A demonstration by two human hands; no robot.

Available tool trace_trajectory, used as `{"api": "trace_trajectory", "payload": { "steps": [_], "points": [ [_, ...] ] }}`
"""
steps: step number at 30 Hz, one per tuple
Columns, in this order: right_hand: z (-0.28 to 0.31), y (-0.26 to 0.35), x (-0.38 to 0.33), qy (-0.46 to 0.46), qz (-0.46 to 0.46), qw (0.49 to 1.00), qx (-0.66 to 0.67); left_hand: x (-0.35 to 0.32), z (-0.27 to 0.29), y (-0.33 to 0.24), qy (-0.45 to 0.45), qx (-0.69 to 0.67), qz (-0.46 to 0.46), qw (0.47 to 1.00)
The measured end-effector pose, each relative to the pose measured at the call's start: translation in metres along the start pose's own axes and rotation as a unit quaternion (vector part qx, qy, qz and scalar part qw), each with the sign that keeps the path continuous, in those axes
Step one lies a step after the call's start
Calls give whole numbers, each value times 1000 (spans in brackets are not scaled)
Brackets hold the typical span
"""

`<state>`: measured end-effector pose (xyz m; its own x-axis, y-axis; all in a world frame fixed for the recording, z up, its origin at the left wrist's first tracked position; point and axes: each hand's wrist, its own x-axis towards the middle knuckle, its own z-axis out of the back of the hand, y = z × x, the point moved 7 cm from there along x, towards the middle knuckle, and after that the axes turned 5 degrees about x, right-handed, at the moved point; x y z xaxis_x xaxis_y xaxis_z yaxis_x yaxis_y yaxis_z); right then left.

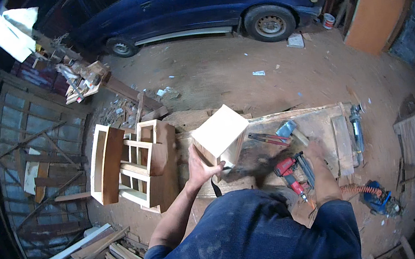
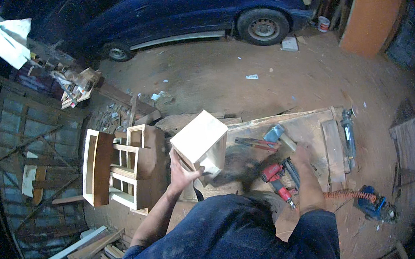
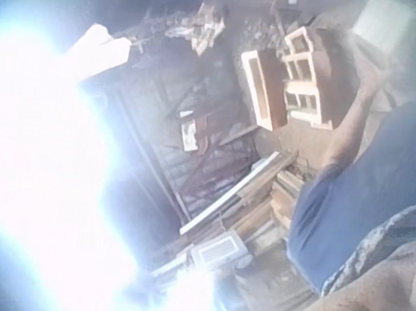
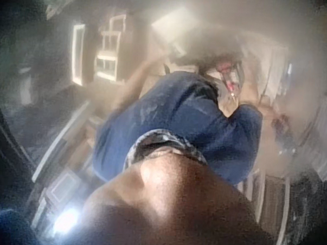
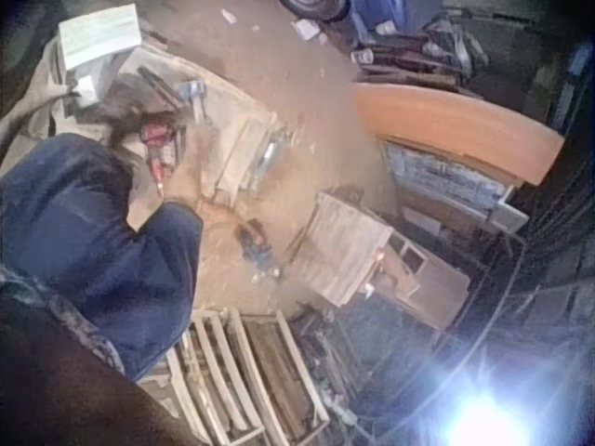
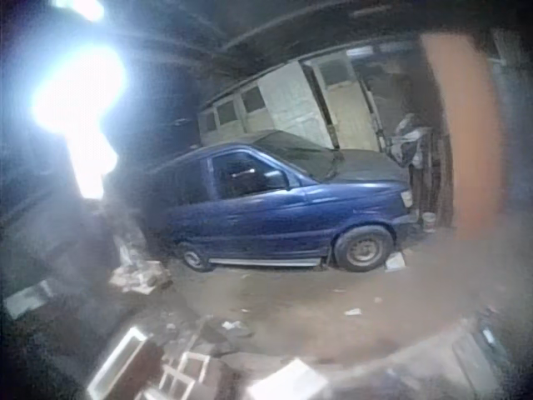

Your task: The person assembles wooden frames by nailing pieces together with a nail gun and smoothing edges with a sander. They handle wooden planks and frame components, using a nail gun, pliers, and a sander to join and finish the pieces.

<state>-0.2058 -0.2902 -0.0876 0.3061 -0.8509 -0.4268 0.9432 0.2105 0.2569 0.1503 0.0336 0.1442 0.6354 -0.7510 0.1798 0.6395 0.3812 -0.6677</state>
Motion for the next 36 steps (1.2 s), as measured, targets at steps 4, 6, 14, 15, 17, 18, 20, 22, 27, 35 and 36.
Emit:
{"api": "trace_trajectory", "payload": {
  "steps": [4,6,14,15,17,18,20,22,27,35,36],
  "points": [
    [27,4,-34,45,-58,997,38,17,-1,6,-29,-123,23,992],
    [42,3,-55,1,-62,995,73,25,4,11,-20,-170,34,985],
    [9,-61,-144,-22,-94,969,229,57,36,31,-30,-461,77,884],
    [-5,-71,-153,-12,-110,955,277,61,37,33,-28,-501,91,860],
    [-34,-86,-169,-1,-130,920,370,73,36,28,28,-577,106,809],
    [-45,-88,-176,-23,-117,908,402,79,39,26,31,-603,97,791],
    [-63,-92,-193,-75,-136,882,445,94,44,20,48,-656,75,749],
    [-70,-83,-211,-103,-74,855,503,112,43,27,39,-651,82,754],
    [-70,-83,-270,-126,-165,829,520,152,-5,69,111,-689,94,710],
    [-31,-68,-399,-155,-294,766,550,97,-139,113,480,-574,281,600],
    [-30,-62,-415,-146,-331,748,557,79,-153,110,547,-507,316,586]
  ]
}}
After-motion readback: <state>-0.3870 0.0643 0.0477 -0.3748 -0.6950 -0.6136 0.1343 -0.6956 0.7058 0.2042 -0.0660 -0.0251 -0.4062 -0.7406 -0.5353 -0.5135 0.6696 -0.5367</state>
